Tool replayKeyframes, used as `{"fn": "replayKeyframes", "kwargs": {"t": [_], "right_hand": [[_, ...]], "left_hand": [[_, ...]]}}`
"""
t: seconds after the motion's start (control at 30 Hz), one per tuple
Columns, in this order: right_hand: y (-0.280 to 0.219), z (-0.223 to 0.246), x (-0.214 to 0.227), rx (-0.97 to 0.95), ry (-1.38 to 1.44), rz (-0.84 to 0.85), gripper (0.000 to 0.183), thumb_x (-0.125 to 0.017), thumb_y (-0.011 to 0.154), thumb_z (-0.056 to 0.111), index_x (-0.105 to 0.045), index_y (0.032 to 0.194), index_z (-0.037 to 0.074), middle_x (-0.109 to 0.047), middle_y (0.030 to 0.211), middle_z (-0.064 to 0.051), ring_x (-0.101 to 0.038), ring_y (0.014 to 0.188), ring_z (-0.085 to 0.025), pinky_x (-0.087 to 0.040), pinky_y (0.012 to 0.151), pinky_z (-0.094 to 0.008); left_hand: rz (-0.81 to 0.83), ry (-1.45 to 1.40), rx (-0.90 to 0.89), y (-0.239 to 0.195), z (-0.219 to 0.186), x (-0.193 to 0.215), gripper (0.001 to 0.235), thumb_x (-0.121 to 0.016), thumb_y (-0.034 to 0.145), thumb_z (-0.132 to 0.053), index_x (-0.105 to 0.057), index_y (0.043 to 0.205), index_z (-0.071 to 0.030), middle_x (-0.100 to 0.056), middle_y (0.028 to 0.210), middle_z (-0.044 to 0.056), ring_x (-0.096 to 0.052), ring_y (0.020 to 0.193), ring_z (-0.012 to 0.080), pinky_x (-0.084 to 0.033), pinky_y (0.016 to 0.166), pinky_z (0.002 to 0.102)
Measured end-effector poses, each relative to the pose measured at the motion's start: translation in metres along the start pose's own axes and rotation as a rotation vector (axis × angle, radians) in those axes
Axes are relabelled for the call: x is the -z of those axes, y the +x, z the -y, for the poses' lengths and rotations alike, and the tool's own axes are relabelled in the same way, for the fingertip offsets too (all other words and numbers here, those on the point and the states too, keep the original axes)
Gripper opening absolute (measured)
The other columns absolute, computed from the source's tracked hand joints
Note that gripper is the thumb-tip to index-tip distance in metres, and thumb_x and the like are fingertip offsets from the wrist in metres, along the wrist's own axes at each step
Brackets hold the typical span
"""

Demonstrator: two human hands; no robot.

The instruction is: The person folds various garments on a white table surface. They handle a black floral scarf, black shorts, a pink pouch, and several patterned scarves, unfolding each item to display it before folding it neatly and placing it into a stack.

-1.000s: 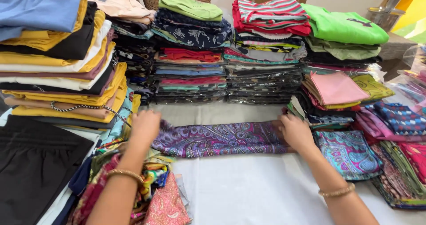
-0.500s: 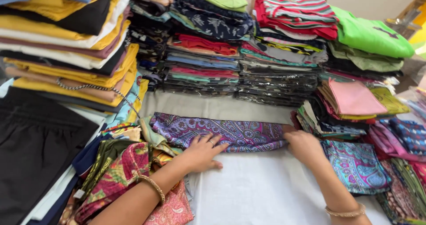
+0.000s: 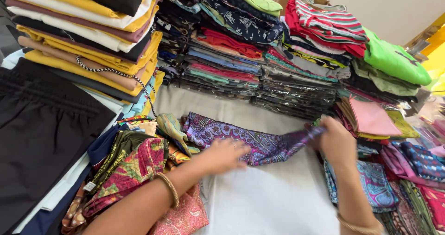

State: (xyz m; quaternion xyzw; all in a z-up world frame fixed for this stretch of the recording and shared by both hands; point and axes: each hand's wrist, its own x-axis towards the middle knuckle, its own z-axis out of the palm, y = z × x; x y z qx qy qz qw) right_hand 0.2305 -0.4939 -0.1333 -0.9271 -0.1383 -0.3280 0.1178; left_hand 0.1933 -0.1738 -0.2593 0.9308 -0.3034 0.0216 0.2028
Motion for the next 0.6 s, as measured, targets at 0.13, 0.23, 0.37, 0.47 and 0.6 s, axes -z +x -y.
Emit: {"fn": "replayKeyframes", "kwargs": {"t": [0.13,0.23,0.37,0.47,0.6], "right_hand": [[0.021,0.115,-0.028,0.319,0.129,-0.018,0.027,-0.054,0.087,-0.003,-0.068,0.110,0.003,-0.071,0.114,-0.017,-0.069,0.104,-0.038,-0.055,0.086,-0.045],[0.010,0.178,-0.068,0.610,0.292,0.073,0.028,-0.057,0.082,-0.006,-0.067,0.104,0.007,-0.073,0.118,-0.012,-0.069,0.108,-0.034,-0.056,0.093,-0.044],[-0.009,0.215,-0.084,0.729,0.508,0.323,0.044,-0.055,0.077,-0.010,-0.067,0.115,0.008,-0.066,0.135,-0.014,-0.066,0.115,-0.037,-0.054,0.090,-0.044],[-0.001,0.174,-0.096,0.521,0.546,0.366,0.058,-0.052,0.076,-0.012,-0.069,0.126,0.010,-0.066,0.133,-0.016,-0.067,0.115,-0.034,-0.055,0.093,-0.041],[0.010,0.063,-0.119,-0.011,0.547,0.366,0.031,-0.061,0.092,0.011,-0.069,0.122,0.006,-0.078,0.107,-0.010,-0.075,0.098,-0.020,-0.058,0.082,-0.033]], "left_hand": [[-0.324,-0.366,0.301,0.003,0.059,0.031,0.044,-0.051,0.100,-0.046,-0.071,0.118,-0.010,-0.075,0.116,0.015,-0.069,0.111,0.0373,-0.054,0.093,0.047],[-0.814,-0.494,0.460,0.001,0.112,0.034,0.047,-0.045,0.103,-0.048,-0.065,0.120,-0.008,-0.072,0.113,0.021,-0.066,0.108,0.0429,-0.051,0.090,0.051],[-0.951,-0.592,0.682,-0.004,0.140,0.035,0.049,-0.042,0.105,-0.049,-0.061,0.116,-0.006,-0.073,0.108,0.023,-0.067,0.104,0.0437,-0.050,0.090,0.052],[-1.000,-0.537,0.681,-0.004,0.139,0.034,0.047,-0.044,0.105,-0.047,-0.061,0.115,-0.005,-0.072,0.110,0.023,-0.065,0.105,0.0442,-0.050,0.090,0.052],[-0.913,-0.331,0.650,-0.007,0.113,0.041,0.042,-0.050,0.104,-0.044,-0.063,0.115,-0.005,-0.069,0.110,0.023,-0.063,0.104,0.0456,-0.049,0.091,0.054]]}}
